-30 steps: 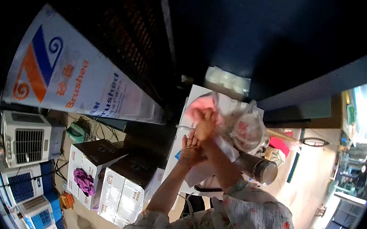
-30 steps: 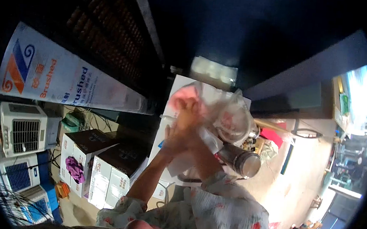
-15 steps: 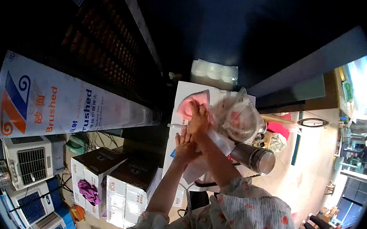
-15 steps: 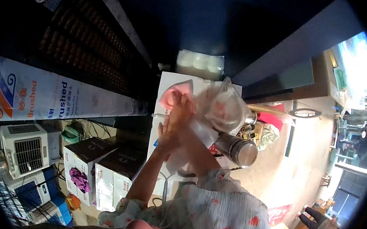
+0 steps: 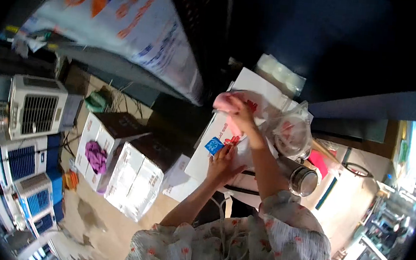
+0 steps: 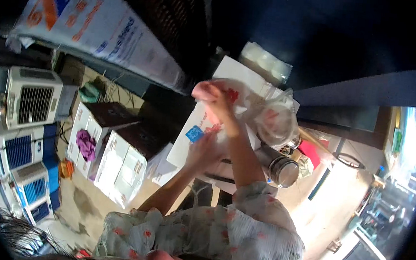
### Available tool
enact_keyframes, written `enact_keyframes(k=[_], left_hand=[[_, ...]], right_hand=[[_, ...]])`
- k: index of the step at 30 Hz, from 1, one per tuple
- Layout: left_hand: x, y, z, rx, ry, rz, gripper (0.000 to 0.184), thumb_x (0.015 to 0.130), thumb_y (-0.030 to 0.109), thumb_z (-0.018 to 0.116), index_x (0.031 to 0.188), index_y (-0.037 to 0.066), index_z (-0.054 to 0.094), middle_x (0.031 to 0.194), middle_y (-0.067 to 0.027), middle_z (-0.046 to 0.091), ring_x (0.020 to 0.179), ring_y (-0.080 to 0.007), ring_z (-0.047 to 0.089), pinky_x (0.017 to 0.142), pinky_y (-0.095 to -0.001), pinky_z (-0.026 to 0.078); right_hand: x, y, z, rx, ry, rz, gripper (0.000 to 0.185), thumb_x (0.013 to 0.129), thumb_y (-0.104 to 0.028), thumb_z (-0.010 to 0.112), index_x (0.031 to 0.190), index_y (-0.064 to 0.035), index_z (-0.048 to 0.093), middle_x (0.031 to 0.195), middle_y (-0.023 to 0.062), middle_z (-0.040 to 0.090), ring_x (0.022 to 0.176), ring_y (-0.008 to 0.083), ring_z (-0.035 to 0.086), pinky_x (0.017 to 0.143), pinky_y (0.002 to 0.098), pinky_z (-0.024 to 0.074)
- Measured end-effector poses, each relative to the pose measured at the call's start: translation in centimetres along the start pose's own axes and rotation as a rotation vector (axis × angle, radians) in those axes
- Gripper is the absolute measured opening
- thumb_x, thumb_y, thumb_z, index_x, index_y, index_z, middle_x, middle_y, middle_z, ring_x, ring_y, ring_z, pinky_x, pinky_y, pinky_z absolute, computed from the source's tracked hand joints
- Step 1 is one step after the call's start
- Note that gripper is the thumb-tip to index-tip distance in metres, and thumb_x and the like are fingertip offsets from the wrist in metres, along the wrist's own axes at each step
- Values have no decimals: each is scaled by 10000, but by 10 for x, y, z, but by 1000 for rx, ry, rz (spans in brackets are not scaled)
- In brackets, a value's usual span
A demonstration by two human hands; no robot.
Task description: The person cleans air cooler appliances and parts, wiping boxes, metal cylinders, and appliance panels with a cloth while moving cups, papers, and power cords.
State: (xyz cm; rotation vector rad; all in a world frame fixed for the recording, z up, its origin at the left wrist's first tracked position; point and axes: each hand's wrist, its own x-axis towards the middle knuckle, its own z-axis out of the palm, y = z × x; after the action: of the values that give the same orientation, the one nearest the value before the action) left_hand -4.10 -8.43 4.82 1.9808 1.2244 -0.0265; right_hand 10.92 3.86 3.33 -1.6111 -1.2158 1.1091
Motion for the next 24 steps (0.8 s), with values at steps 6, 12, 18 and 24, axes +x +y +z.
enact_keyframes(k=[6,12,18,24], left_hand=[[-51,-11,-5,-125,168,-19,772,707,429,691,1323,83,382,1320,-119,386,1172,-318,397,962,-440,346],[-57,-11,16,65,401,31,769,667,313,717,1328,99,387,1339,-116,384,1121,-303,431,927,-430,356],[-75,-14,5,-147,356,80,716,667,122,670,1320,56,382,1329,-186,380,1158,-360,413,987,-426,345],[-70,-61,-9,-172,559,-122,591,628,-5,589,1201,22,447,1197,-193,456,1055,-387,454,905,-435,400]], right_hand=[[-61,-64,13,-430,-9,-128,507,740,-53,604,1231,-132,504,1145,211,529,1077,390,499,902,448,417],[-56,2,47,-606,-116,-131,527,708,-9,601,1200,-178,518,1182,187,464,1078,383,486,899,446,417],[-4,11,18,-366,-111,-95,508,735,49,524,1208,-138,513,1139,109,581,1098,300,515,920,361,425],[-66,-28,0,56,-78,-69,494,771,5,559,1254,-42,462,1217,127,530,1135,239,501,944,313,395]])
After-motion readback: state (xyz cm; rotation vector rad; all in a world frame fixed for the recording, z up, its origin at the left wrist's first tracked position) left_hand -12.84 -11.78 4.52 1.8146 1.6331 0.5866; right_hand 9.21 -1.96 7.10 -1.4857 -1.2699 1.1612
